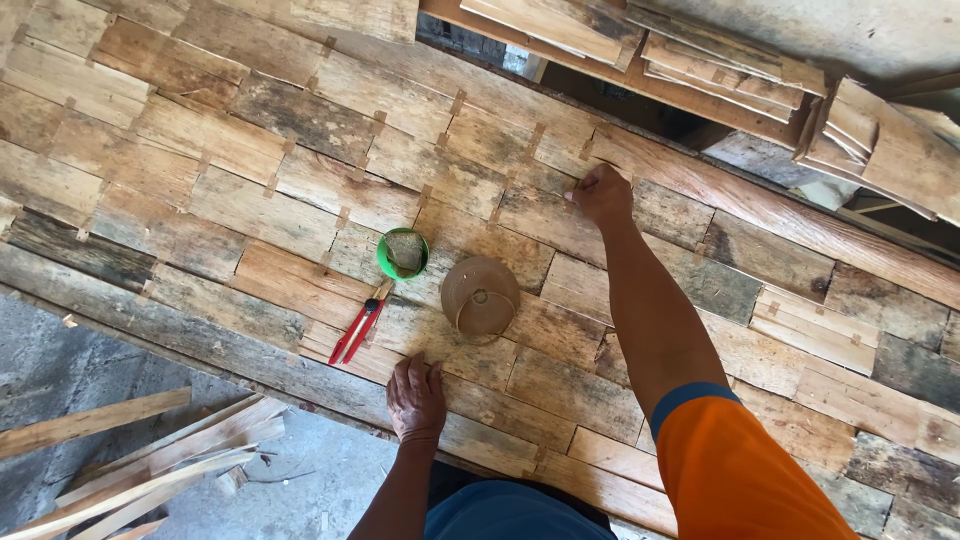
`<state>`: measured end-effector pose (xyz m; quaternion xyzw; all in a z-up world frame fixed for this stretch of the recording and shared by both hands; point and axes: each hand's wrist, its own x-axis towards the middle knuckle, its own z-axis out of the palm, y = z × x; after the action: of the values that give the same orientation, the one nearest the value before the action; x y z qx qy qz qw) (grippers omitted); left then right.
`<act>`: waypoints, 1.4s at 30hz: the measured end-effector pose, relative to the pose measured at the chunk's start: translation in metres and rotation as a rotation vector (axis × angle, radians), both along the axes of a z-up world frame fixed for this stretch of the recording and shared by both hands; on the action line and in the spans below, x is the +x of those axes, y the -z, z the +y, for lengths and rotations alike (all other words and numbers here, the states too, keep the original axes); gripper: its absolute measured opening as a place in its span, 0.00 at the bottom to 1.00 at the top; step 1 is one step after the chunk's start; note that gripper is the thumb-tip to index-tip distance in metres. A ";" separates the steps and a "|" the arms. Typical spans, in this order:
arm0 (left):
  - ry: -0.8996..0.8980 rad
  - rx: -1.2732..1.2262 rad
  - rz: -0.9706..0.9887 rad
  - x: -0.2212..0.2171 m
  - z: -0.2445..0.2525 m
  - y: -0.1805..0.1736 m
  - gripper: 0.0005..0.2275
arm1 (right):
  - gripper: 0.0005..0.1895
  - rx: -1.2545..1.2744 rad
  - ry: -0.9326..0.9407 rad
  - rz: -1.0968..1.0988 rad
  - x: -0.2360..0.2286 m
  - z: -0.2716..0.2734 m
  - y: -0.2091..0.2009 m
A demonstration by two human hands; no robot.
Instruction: Assembling and fixing small strips of bamboo or wood onto a larger surface using glue and hand tools.
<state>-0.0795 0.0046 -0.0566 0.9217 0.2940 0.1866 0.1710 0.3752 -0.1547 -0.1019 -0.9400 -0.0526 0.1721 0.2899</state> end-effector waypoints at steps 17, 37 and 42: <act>-0.014 -0.003 0.024 0.002 -0.001 0.002 0.16 | 0.24 -0.067 0.006 -0.049 -0.001 0.001 -0.013; -0.004 0.012 -0.014 0.000 0.000 0.002 0.17 | 0.21 0.031 -0.070 -0.161 -0.033 -0.006 -0.007; -0.002 0.016 -0.012 0.000 0.000 0.003 0.16 | 0.24 0.184 -0.207 -0.387 -0.044 -0.016 0.005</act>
<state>-0.0798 0.0043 -0.0592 0.9215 0.2926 0.1946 0.1653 0.3310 -0.1708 -0.1074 -0.9148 -0.2186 0.0120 0.3395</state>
